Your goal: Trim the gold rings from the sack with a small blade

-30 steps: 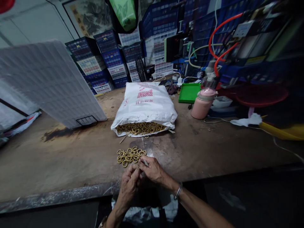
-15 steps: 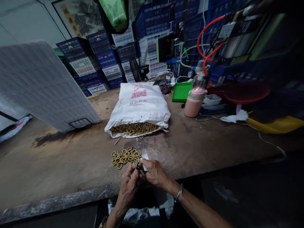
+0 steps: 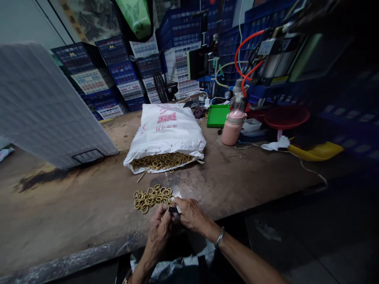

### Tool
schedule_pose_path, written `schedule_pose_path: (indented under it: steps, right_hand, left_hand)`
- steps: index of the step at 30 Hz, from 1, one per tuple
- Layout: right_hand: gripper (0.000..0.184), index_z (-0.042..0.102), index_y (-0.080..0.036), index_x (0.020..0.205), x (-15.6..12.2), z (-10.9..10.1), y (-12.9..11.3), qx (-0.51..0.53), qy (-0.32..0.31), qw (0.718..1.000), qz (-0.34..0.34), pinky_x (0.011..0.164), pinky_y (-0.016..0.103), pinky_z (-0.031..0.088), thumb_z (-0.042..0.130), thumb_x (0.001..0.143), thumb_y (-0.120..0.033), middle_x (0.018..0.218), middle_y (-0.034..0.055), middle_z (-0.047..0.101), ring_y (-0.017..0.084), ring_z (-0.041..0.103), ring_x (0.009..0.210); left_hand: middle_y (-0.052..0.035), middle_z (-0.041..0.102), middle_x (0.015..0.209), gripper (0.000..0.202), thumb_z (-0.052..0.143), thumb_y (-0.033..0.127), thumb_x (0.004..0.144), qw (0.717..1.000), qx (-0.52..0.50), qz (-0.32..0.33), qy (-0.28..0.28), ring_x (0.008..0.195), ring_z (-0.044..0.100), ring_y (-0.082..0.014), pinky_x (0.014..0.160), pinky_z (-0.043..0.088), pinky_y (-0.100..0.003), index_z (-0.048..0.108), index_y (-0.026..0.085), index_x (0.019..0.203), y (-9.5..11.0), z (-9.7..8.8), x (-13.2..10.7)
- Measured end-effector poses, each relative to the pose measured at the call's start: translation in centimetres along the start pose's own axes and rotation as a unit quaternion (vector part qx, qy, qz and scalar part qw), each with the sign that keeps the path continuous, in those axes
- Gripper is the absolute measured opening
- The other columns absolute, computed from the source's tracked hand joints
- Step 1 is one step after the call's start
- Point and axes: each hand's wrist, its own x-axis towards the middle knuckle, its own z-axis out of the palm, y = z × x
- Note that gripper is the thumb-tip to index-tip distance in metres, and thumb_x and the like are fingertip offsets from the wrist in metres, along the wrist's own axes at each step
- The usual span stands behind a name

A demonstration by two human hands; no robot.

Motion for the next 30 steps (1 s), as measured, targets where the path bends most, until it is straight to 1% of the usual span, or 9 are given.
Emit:
schedule_pose_path:
  steps: [5, 8, 10, 13, 16, 21, 25, 28, 30]
  right_hand:
    - [0.025, 0.05, -0.017, 0.093, 0.4, 0.2, -1.1, -0.066, 0.013, 0.996, 0.054, 0.056, 0.024, 0.028, 0.044, 0.069, -0.013, 0.077, 0.0054, 0.063, 0.016, 0.056, 0.068]
    - [0.027, 0.051, -0.017, 0.093, 0.9, 0.4, -1.0, -0.104, 0.029, 0.987, 0.117, 0.055, 0.025, 0.027, 0.041, 0.069, -0.011, 0.075, 0.0063, 0.064, 0.016, 0.056, 0.065]
    - [0.026, 0.052, -0.017, 0.092, 1.4, 0.6, -0.7, -0.121, 0.05, 0.98, 0.149, 0.055, 0.025, 0.027, 0.041, 0.069, -0.011, 0.074, 0.0061, 0.063, 0.016, 0.056, 0.064]
    - [0.024, 0.053, -0.019, 0.091, 2.0, 1.1, -0.6, -0.126, 0.077, 0.974, 0.172, 0.055, 0.025, 0.028, 0.039, 0.072, -0.014, 0.076, 0.0054, 0.063, 0.016, 0.056, 0.066]
    - [0.024, 0.054, -0.019, 0.091, 2.3, 1.6, -1.0, -0.137, 0.086, 0.968, 0.192, 0.056, 0.024, 0.028, 0.038, 0.074, -0.014, 0.078, 0.0052, 0.063, 0.015, 0.055, 0.067]
    - [0.024, 0.052, -0.02, 0.096, 2.4, 2.6, -1.6, -0.172, 0.097, 0.952, 0.232, 0.059, 0.025, 0.028, 0.037, 0.078, -0.017, 0.083, 0.0056, 0.063, 0.017, 0.055, 0.072]
    - [0.023, 0.052, -0.02, 0.095, 2.1, 3.3, -1.9, -0.205, 0.11, 0.947, 0.221, 0.06, 0.025, 0.028, 0.035, 0.079, -0.018, 0.088, 0.0052, 0.062, 0.017, 0.055, 0.076]
    - [0.023, 0.053, -0.019, 0.095, 2.0, 3.6, -2.2, -0.228, 0.108, 0.941, 0.225, 0.06, 0.025, 0.028, 0.035, 0.079, -0.018, 0.09, 0.0061, 0.062, 0.018, 0.055, 0.077]
    - [0.024, 0.053, -0.019, 0.096, 2.0, 3.6, -2.5, -0.237, 0.101, 0.937, 0.236, 0.06, 0.025, 0.028, 0.035, 0.08, -0.017, 0.09, 0.0071, 0.061, 0.017, 0.054, 0.078]
  left_hand:
    - [0.008, 0.043, 0.044, 0.031, 0.059, 0.047, 0.066, 0.999, -0.004, -0.017, -0.039, 0.036, 0.032, -0.0047, 0.036, 0.024, -0.016, 0.047, 0.018, 0.062, -0.6, -1.5, -0.1]
    - [0.0083, 0.043, 0.045, 0.031, 0.059, 0.046, 0.068, 0.995, -0.027, -0.056, -0.076, 0.033, 0.028, -0.0029, 0.033, 0.019, -0.015, 0.048, 0.018, 0.066, -0.5, -2.5, -1.3]
    - [0.0073, 0.046, 0.049, 0.029, 0.061, 0.044, 0.068, 0.989, -0.078, -0.085, -0.094, 0.033, 0.027, -0.0019, 0.033, 0.018, -0.015, 0.048, 0.018, 0.07, -0.1, -3.4, -2.3]
    - [0.004, 0.051, 0.057, 0.028, 0.061, 0.042, 0.07, 0.976, -0.17, -0.11, -0.082, 0.038, 0.031, -0.0019, 0.035, 0.023, -0.014, 0.05, 0.016, 0.069, 0.7, -5.6, -3.3]
    - [0.0001, 0.052, 0.062, 0.029, 0.06, 0.04, 0.071, 0.966, -0.216, -0.126, -0.072, 0.042, 0.033, -0.0023, 0.035, 0.025, -0.014, 0.053, 0.013, 0.065, 1.4, -8.5, -3.9]
    - [0.0004, 0.049, 0.063, 0.014, 0.067, 0.024, 0.063, 0.941, -0.285, -0.164, -0.081, 0.041, 0.032, -0.0028, 0.032, 0.025, -0.012, 0.055, 0.017, 0.066, 2.2, -12.9, -6.0]
    - [-0.0007, 0.045, 0.06, 0.014, 0.068, 0.018, 0.059, 0.926, -0.321, -0.185, -0.079, 0.042, 0.034, -0.0045, 0.028, 0.023, -0.01, 0.057, 0.019, 0.067, 3.1, -14.9, -8.4]
    - [-0.0025, 0.049, 0.062, 0.018, 0.071, 0.019, 0.056, 0.926, -0.329, -0.178, -0.056, 0.043, 0.036, -0.0048, 0.026, 0.021, -0.009, 0.059, 0.02, 0.07, 3.5, -15.8, -9.8]
    - [-0.0021, 0.05, 0.063, 0.021, 0.073, 0.017, 0.054, 0.931, -0.319, -0.172, -0.049, 0.042, 0.037, -0.0042, 0.026, 0.023, -0.009, 0.06, 0.02, 0.07, 3.0, -16.7, -10.6]
